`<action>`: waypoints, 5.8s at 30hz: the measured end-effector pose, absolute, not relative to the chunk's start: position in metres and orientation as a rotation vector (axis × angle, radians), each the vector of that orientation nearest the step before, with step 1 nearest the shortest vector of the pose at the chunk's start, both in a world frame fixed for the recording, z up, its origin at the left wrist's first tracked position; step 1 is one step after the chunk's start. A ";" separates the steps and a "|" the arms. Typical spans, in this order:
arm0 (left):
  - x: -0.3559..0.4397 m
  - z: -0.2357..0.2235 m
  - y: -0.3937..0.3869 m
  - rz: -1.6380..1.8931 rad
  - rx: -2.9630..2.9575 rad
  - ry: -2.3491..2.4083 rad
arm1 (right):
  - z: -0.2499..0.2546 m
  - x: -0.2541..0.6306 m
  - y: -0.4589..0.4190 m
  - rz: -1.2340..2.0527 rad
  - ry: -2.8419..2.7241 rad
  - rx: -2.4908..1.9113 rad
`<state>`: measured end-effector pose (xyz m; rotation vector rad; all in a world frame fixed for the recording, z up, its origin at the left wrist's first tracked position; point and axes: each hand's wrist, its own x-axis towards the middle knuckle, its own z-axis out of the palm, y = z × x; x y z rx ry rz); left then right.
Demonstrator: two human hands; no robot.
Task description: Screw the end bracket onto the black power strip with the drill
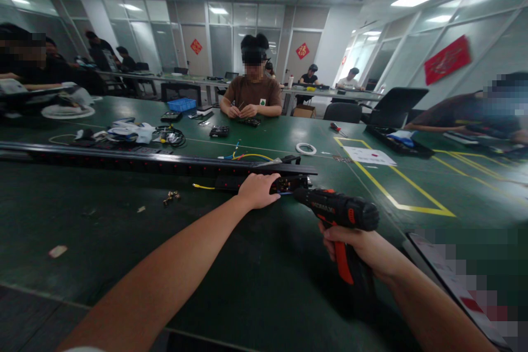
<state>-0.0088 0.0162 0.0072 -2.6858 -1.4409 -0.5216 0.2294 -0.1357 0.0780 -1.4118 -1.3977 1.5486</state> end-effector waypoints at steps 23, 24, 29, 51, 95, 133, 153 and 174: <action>-0.008 0.009 0.015 -0.502 -2.695 -1.470 | 0.080 0.230 -0.135 1.556 -1.418 -1.434; -0.008 0.009 0.015 -0.509 -2.697 -1.467 | 0.081 0.229 -0.136 1.556 -1.419 -1.435; -0.008 0.009 0.015 -0.511 -2.700 -1.477 | 0.085 0.227 -0.138 1.543 -1.437 -1.447; -0.008 0.007 0.016 -0.543 -2.685 -1.435 | 0.079 0.227 -0.138 1.519 -1.389 -1.446; -0.008 0.009 0.014 -0.522 -2.689 -1.444 | 0.076 0.228 -0.138 1.620 -1.332 -1.379; -0.007 0.009 0.016 -0.506 -2.678 -1.465 | 0.073 0.231 -0.135 1.607 -1.370 -1.417; -0.007 0.011 0.014 -0.516 -2.688 -1.471 | 0.075 0.229 -0.138 1.603 -1.361 -1.397; -0.006 0.012 0.016 -0.513 -2.694 -1.479 | 0.076 0.228 -0.138 1.615 -1.374 -1.390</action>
